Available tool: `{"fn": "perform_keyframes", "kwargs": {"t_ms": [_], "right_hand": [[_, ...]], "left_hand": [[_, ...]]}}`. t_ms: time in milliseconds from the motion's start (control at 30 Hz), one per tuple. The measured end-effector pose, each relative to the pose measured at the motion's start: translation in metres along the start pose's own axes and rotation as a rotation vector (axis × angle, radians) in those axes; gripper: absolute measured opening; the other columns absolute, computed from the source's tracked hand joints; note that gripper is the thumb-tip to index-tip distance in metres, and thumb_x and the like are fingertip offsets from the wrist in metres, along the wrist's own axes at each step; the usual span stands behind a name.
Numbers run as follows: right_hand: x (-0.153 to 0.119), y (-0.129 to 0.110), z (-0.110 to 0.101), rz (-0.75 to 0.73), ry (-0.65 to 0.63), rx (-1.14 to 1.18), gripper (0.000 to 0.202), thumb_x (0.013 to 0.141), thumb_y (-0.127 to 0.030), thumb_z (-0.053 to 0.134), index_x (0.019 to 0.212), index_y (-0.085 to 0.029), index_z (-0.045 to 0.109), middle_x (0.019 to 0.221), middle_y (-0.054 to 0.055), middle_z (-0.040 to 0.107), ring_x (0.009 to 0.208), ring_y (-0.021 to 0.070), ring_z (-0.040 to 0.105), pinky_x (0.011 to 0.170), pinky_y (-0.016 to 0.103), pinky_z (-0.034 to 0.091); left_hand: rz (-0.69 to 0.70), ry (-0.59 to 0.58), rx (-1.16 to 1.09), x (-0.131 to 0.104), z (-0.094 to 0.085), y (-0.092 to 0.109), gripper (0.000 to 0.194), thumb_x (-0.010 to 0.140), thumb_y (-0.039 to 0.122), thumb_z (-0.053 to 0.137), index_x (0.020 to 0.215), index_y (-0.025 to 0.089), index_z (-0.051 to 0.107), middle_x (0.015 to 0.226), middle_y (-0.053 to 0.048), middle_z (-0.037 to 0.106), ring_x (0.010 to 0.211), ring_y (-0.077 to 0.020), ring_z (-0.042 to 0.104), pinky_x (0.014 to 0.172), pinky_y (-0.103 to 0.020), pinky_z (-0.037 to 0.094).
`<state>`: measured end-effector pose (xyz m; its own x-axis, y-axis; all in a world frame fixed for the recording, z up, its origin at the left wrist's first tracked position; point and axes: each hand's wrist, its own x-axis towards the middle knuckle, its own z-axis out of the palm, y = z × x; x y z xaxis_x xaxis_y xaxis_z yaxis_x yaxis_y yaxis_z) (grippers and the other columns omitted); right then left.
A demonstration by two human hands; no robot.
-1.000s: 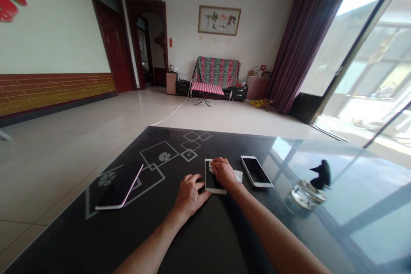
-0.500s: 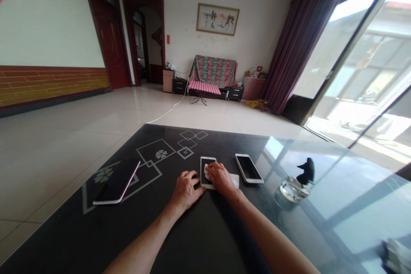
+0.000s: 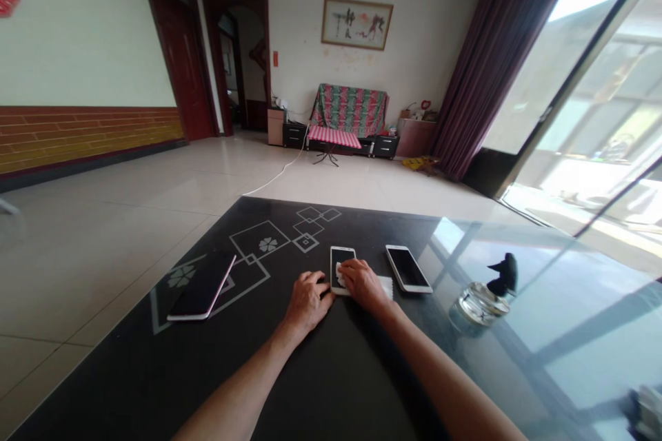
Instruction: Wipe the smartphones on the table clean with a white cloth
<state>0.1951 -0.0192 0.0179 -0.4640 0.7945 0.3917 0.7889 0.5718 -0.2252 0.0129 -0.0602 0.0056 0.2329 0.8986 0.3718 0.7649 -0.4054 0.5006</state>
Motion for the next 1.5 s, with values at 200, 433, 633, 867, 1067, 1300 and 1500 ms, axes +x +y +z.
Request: {"fn": "perform_keyframes", "kwargs": {"t_ms": [200, 433, 633, 867, 1067, 1300, 1500], "right_hand": [[0.032, 0.017, 0.01, 0.013, 0.021, -0.016, 0.028, 0.089, -0.013, 0.048, 0.103, -0.019, 0.071, 0.107, 0.007, 0.067, 0.1, 0.0172, 0.058, 0.094, 0.028, 0.041], [0.057, 0.027, 0.018, 0.031, 0.011, -0.061, 0.025, 0.088, -0.012, 0.05, 0.099, -0.02, 0.072, 0.106, 0.007, 0.067, 0.097, 0.0167, 0.06, 0.092, 0.027, 0.041], [0.068, 0.033, 0.02, 0.064, -0.003, -0.071, 0.027, 0.088, -0.014, 0.049, 0.101, -0.021, 0.072, 0.107, 0.007, 0.068, 0.097, 0.0161, 0.061, 0.091, 0.024, 0.042], [0.07, 0.033, 0.015, 0.068, -0.019, -0.071, 0.027, 0.088, -0.015, 0.048, 0.099, -0.021, 0.073, 0.099, 0.006, 0.071, 0.096, 0.017, 0.064, 0.089, 0.024, 0.043], [0.055, 0.026, 0.007, 0.066, -0.033, -0.063, 0.028, 0.085, -0.012, 0.05, 0.098, -0.021, 0.073, 0.098, 0.005, 0.072, 0.094, 0.0166, 0.065, 0.086, 0.022, 0.044], [0.026, 0.015, -0.003, 0.106, -0.029, -0.088, 0.028, 0.089, -0.014, 0.046, 0.099, -0.02, 0.072, 0.1, 0.007, 0.07, 0.093, 0.0171, 0.064, 0.086, 0.024, 0.043], [0.021, 0.017, -0.005, 0.151, -0.036, -0.098, 0.027, 0.091, -0.018, 0.045, 0.1, -0.021, 0.071, 0.101, 0.008, 0.069, 0.097, 0.0176, 0.062, 0.088, 0.025, 0.042]], "left_hand": [[-0.007, -0.006, -0.004, 0.0, 0.001, 0.0, 0.021, 0.083, 0.028, 0.06, 0.096, 0.024, 0.076, 0.116, -0.007, 0.065, 0.108, -0.0278, 0.051, 0.096, -0.041, 0.043], [-0.012, -0.009, -0.013, 0.0, 0.002, -0.001, 0.02, 0.084, 0.028, 0.06, 0.096, 0.026, 0.076, 0.112, -0.006, 0.066, 0.106, -0.026, 0.052, 0.094, -0.041, 0.044], [-0.021, -0.003, -0.013, 0.0, 0.001, 0.001, 0.02, 0.084, 0.029, 0.06, 0.096, 0.027, 0.076, 0.114, -0.006, 0.065, 0.108, -0.0268, 0.051, 0.096, -0.041, 0.043], [-0.005, 0.002, -0.029, -0.001, 0.001, 0.0, 0.02, 0.083, 0.033, 0.061, 0.093, 0.027, 0.077, 0.113, -0.006, 0.065, 0.107, -0.0265, 0.051, 0.095, -0.041, 0.043], [0.054, 0.0, -0.077, -0.003, -0.003, 0.007, 0.02, 0.072, 0.03, 0.069, 0.088, 0.023, 0.077, 0.11, -0.007, 0.065, 0.105, -0.0268, 0.054, 0.094, -0.041, 0.043], [0.163, -0.03, -0.11, -0.005, -0.006, 0.008, 0.04, 0.057, 0.039, 0.077, 0.091, 0.019, 0.076, 0.111, -0.009, 0.065, 0.104, -0.0305, 0.054, 0.093, -0.044, 0.044], [0.175, -0.018, -0.093, -0.005, -0.005, 0.006, 0.033, 0.059, 0.031, 0.073, 0.09, 0.019, 0.076, 0.11, -0.009, 0.065, 0.103, -0.0287, 0.055, 0.093, -0.043, 0.045]]}}
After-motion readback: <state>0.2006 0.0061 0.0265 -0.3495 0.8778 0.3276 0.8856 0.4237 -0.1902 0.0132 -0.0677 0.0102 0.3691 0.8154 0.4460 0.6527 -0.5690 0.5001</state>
